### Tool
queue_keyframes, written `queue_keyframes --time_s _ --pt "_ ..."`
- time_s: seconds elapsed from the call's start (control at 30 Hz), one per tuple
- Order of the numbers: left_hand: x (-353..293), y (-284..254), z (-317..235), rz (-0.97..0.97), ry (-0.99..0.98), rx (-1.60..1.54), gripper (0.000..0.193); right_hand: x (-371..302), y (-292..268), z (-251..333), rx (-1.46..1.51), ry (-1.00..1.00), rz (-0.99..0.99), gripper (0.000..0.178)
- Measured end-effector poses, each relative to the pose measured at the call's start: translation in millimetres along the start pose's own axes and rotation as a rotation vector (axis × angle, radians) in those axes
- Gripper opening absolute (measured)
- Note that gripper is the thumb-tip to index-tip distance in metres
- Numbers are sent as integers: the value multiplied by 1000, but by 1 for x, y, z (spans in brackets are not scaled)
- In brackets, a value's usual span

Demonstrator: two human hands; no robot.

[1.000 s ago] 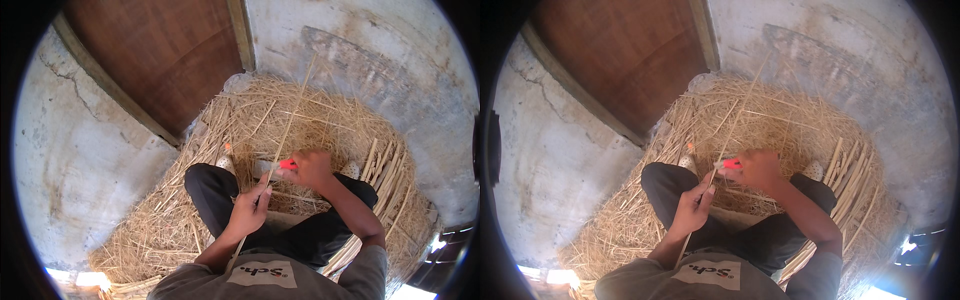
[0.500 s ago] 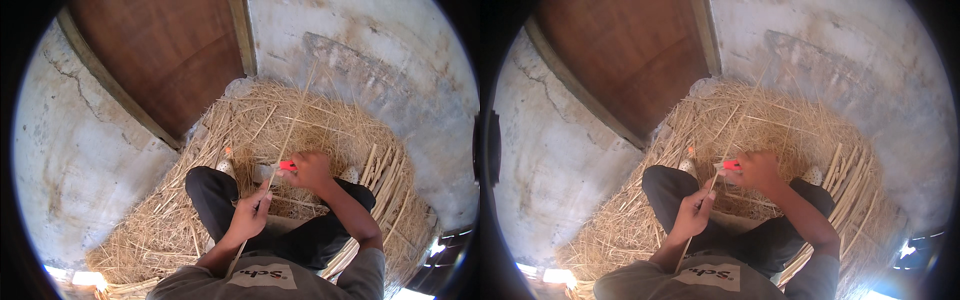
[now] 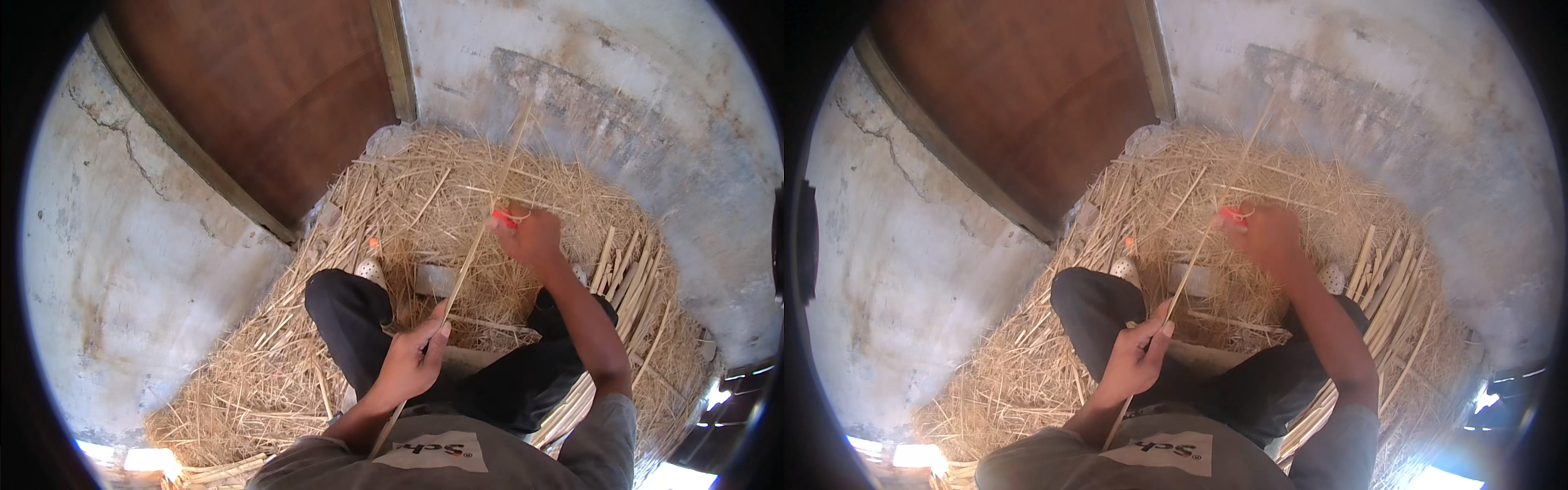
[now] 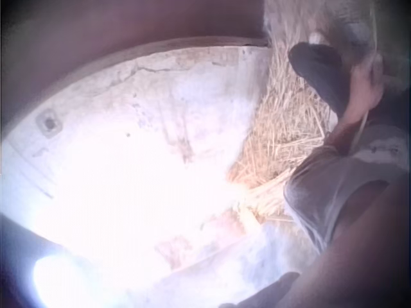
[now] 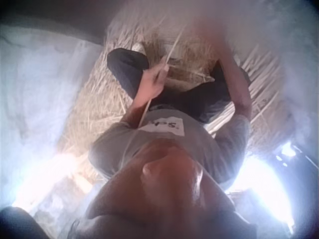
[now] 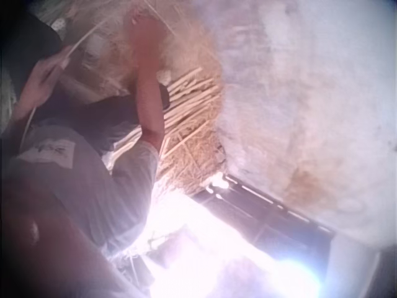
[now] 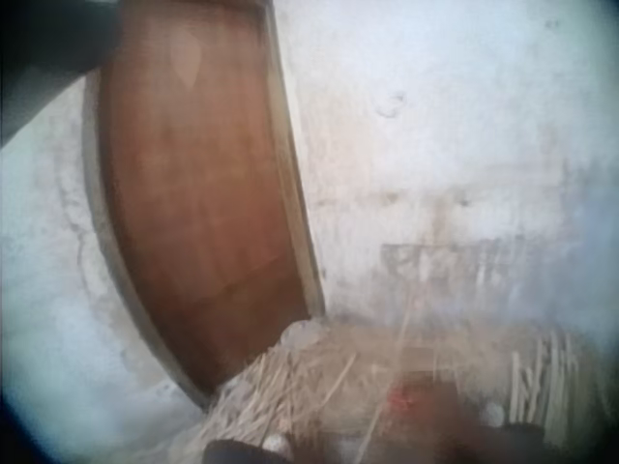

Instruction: The person sits on a bed of straw and uses a red utility knife to shave the surface of a long, thin bamboo stick. They hold the stick with one hand and scrape along its length with the other, occasionally rotating the stick to work on different sides.

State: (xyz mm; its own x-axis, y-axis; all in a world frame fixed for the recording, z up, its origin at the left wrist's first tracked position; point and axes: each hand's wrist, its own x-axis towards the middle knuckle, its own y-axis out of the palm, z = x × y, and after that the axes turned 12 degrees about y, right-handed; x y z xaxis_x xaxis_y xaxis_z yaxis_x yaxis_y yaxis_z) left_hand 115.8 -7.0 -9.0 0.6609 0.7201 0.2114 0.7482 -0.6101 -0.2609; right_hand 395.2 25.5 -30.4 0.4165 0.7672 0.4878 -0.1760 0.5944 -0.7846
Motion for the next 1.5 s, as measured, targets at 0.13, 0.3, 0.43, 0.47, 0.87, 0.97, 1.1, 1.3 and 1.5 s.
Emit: queue_keyframes --time_s 0.13,0.3,0.43,0.47,0.87,0.97,1.1,1.3,1.5 --pt "2 0 -1 -18 -7 -15 33 -32 -3 24 32 -214 64 55" --pt "0 -1 7 15 65 8 37 0 -9 3 78 65 35 55" --pt "5 -3 10 -6 44 72 36 -41 -3 26 59 -208 103 55" --pt "9 -1 7 -10 66 94 36 -45 -7 32 65 -251 94 55" --pt "6 4 -1 -7 53 53 33 -33 -5 23 108 -122 85 56" --pt "2 3 -1 10 54 22 32 -16 -8 8 45 -34 93 56" --pt "0 3 2 -26 48 17 33 -42 -9 31 94 -162 156 56" --pt "-1 -3 1 43 80 60 36 11 -3 -10 -19 -133 -120 54" --pt "17 -6 35 27 -242 -577 36 4 13 -12 957 861 931 66"
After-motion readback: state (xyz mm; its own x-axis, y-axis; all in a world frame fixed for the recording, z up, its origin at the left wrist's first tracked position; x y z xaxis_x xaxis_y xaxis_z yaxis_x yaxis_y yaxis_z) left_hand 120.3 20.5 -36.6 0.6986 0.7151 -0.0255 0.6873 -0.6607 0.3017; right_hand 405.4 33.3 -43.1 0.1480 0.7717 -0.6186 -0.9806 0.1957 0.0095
